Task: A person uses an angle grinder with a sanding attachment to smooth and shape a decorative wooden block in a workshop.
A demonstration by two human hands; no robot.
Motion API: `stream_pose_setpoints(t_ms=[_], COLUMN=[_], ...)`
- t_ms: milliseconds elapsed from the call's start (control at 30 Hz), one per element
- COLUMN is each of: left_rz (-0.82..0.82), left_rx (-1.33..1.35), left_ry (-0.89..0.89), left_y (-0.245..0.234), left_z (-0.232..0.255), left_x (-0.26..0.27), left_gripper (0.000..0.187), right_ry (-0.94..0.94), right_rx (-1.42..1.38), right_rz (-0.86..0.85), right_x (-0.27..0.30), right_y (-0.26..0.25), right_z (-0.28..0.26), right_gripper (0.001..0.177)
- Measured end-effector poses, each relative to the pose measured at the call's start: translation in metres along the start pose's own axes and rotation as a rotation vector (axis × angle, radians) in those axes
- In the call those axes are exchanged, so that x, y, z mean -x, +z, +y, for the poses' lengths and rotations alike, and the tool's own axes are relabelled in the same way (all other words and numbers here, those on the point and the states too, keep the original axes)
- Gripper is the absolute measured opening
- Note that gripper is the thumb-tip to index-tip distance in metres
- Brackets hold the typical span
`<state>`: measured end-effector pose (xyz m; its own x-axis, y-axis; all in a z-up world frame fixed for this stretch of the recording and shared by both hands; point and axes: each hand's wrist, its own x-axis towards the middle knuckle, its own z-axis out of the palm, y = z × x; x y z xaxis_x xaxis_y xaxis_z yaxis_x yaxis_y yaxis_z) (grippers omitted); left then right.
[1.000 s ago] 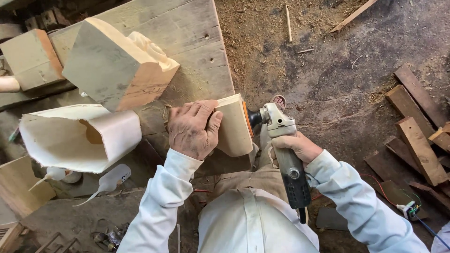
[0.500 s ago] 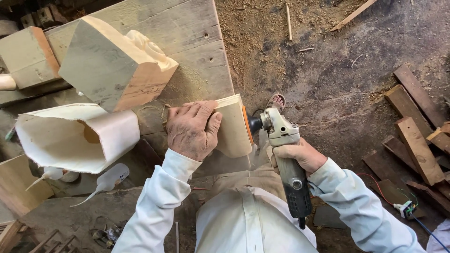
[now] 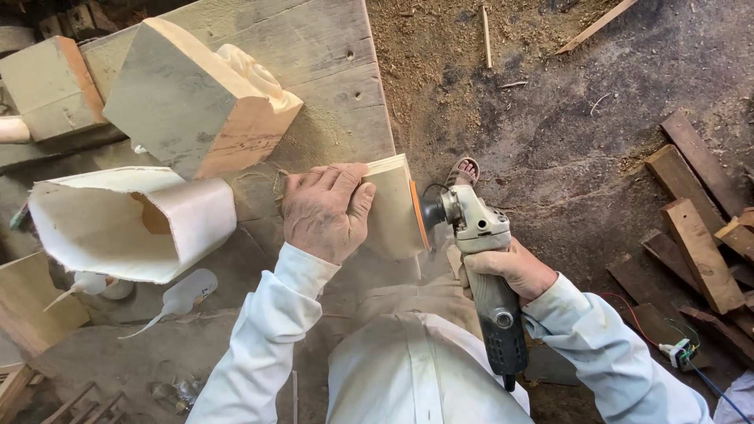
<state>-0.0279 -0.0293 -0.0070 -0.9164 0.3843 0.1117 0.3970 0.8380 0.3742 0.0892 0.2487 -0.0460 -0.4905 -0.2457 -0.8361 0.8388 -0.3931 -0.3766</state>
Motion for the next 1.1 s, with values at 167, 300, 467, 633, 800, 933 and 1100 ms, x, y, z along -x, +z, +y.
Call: stream_pose_setpoints(t_ms=[167, 300, 467, 633, 800, 933, 1100], left_rz=[0.015, 0.005, -0.018, -0.037, -0.014, 0.025, 0.02], left_rx=[-0.003, -0.01, 0.043, 0.064, 0.029, -0.003, -0.006], left_ry=[0.01, 0.01, -0.012, -0.023, -0.007, 0.013, 0.008], left_y=[0.002, 0.001, -0.006, -0.006, -0.001, 0.002, 0.003], left_z=[-0.002, -0.002, 0.001, 0.0, -0.003, -0.005, -0.005], left_x=[0.0, 0.0, -0.003, -0.004, 0.0, 0.001, 0.0], left_gripper=[0.024, 0.023, 0.025, 0.027, 0.025, 0.022, 0.022], right_ry=[-0.006, 0.001, -0.021, -0.054, -0.082, -0.078, -0.053], right_rx=[0.003, 0.016, 0.033, 0.047, 0.035, 0.022, 0.01], right_rz=[0.004, 0.017, 0.009, 0.014, -0.052, -0.068, -0.044], right_x=[0.001, 0.001, -0.01, -0.014, -0.02, -0.024, -0.02], right_y=[-0.004, 0.007, 0.007, 0.009, 0.015, 0.006, 0.014], right_z=[0.005, -0.012, -0.018, -0.028, -0.037, -0.029, -0.028], right_gripper=[0.019, 0.017, 0.017, 0.018, 0.015, 0.011, 0.012])
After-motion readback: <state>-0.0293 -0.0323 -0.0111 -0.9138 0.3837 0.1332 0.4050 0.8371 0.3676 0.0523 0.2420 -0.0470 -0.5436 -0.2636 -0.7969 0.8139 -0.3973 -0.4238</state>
